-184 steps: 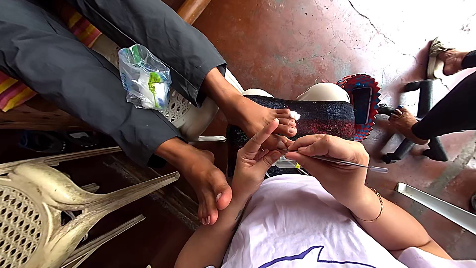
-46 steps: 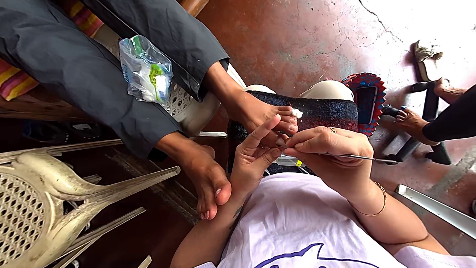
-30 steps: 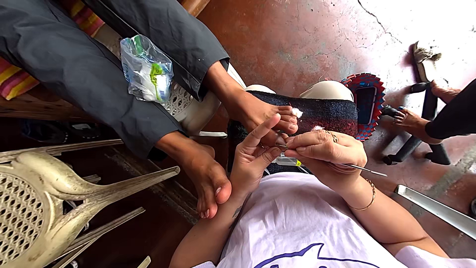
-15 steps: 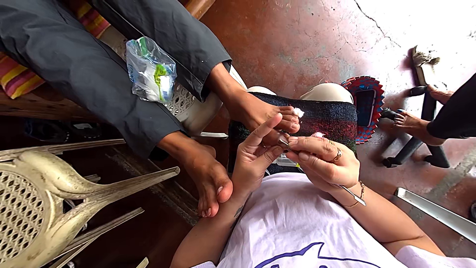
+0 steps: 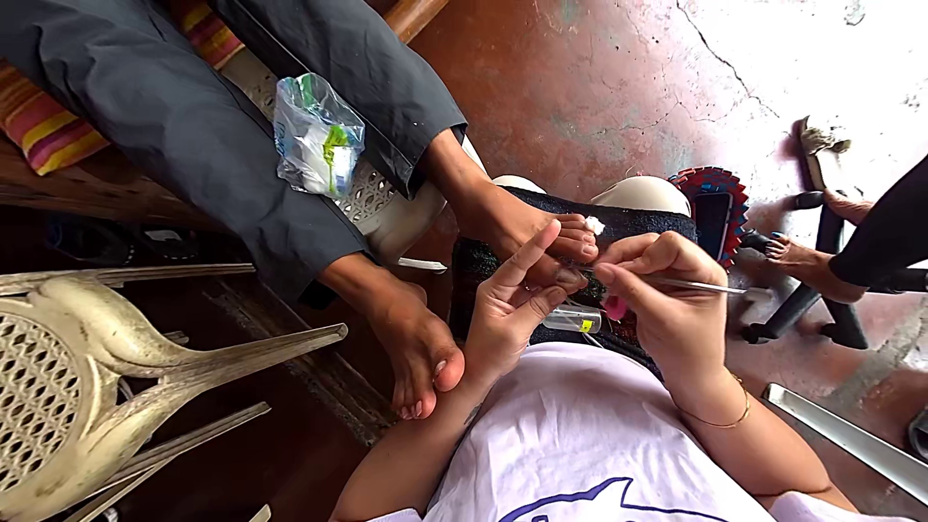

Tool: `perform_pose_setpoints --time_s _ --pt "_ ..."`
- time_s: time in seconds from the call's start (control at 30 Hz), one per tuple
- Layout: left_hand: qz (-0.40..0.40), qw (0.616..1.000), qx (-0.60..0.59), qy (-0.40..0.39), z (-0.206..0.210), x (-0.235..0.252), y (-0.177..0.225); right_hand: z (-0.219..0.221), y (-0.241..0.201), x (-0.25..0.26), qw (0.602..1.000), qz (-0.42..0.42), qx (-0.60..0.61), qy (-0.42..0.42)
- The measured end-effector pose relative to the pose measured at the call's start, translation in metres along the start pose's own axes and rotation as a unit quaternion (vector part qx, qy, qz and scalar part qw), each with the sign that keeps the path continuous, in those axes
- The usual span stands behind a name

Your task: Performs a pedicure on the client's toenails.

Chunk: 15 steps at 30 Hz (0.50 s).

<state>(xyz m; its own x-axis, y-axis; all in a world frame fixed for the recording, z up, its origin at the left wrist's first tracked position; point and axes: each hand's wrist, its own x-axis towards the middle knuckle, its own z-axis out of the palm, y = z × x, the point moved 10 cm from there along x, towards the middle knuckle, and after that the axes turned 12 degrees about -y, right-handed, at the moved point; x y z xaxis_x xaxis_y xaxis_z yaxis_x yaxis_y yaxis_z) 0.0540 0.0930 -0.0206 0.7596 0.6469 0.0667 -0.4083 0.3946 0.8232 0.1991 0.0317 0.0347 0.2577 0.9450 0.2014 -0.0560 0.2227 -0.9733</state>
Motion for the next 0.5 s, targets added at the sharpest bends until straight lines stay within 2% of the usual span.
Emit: perform_pose_setpoints --time_s 0.07,0.13,0.27,0.37,0.43,0.5 --pt "0.004 1.0 -0.005 -0.003 0.001 0.001 0.0 -0.003 -0.002 0.0 0.999 0.009 0.047 0.011" --pt "-0.001 1.0 -0.001 0.004 0.0 0.002 0.0 0.007 -0.008 0.004 0.998 -0.01 0.061 -0.017" --pt "-0.009 1.0 0.007 0.015 0.0 0.002 -0.003 0.014 -0.02 0.011 0.993 -0.022 -0.096 -0.06" --pt "-0.005 1.0 -0.003 0.016 0.0 0.003 -0.002 0.007 -0.039 0.014 0.994 -0.052 -0.089 -0.038" --pt "-0.001 1.0 0.003 0.016 0.001 0.003 -0.001 0.03 -0.047 0.019 0.991 -0.074 -0.063 -0.093" --pt "0.006 0.999 0.015 0.036 -0.001 0.003 0.001 0.064 -0.037 0.031 0.98 -0.053 -0.067 -0.179"
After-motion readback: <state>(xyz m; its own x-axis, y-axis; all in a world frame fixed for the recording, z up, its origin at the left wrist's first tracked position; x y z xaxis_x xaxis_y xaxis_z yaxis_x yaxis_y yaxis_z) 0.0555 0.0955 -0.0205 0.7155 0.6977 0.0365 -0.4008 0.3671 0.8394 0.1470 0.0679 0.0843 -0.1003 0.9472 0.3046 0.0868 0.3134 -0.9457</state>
